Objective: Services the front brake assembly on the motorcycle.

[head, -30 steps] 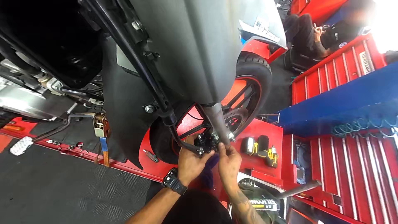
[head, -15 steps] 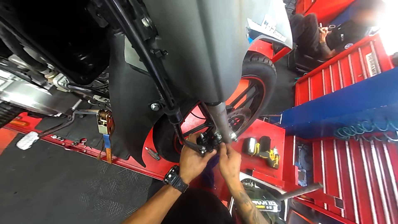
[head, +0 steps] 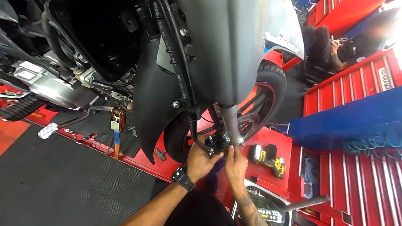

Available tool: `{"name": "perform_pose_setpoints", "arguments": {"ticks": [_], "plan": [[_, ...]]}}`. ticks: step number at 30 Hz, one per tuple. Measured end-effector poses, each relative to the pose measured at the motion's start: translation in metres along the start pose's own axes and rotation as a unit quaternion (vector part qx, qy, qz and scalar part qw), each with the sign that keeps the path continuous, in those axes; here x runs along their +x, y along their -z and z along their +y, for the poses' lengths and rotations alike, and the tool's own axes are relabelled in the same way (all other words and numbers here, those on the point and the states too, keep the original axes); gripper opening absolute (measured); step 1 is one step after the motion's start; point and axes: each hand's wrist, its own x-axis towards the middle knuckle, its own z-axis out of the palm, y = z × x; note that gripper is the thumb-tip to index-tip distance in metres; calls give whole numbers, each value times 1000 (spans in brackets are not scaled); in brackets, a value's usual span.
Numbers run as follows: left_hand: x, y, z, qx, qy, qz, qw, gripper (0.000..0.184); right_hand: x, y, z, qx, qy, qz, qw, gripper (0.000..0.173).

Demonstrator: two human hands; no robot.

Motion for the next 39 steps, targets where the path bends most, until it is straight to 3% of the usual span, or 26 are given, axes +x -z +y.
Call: {"name": "perform_pose_setpoints", "arguments": {"ticks": [5,7,11,13,16,18,25,27,29,32,39], "plan": [[-1,2,3,10,3,-2,1000,73,-5,6,-7,24,-12,3,1000,18],[-2,1,2,10,8,-1,1000,72,-5,2,-8,16,-7,15,1000,21],[-2,1,3,15,19,-8,1000,74,-3,-7,-7,-21,4,30,999,46],[-3,2,3,20,13,-10,1000,76,-4,-4,-8,-31,2,23,999,44],[-2,1,4,25,6,-4,1000,76,-5,4,-14,-15,2,37,999,22],[-3,1,4,30,5,-2,1000,77,-4,3,-16,-15,11,39,999,19],[-1,1,6,40,-8,-3,999,72,3,3,-8,-98,54,17,994,47],[-3,0,5,31,-6,4,999,71,-1,17,-19,-109,69,32,991,40],[-4,2,5,17,-1,8,1000,72,-6,30,-35,-63,137,78,985,23],[-6,3,6,1,-5,8,1000,72,-10,36,-55,3,217,90,972,28],[-7,3,7,-2,12,2,1000,71,-3,30,-65,-13,223,112,968,18]]}}
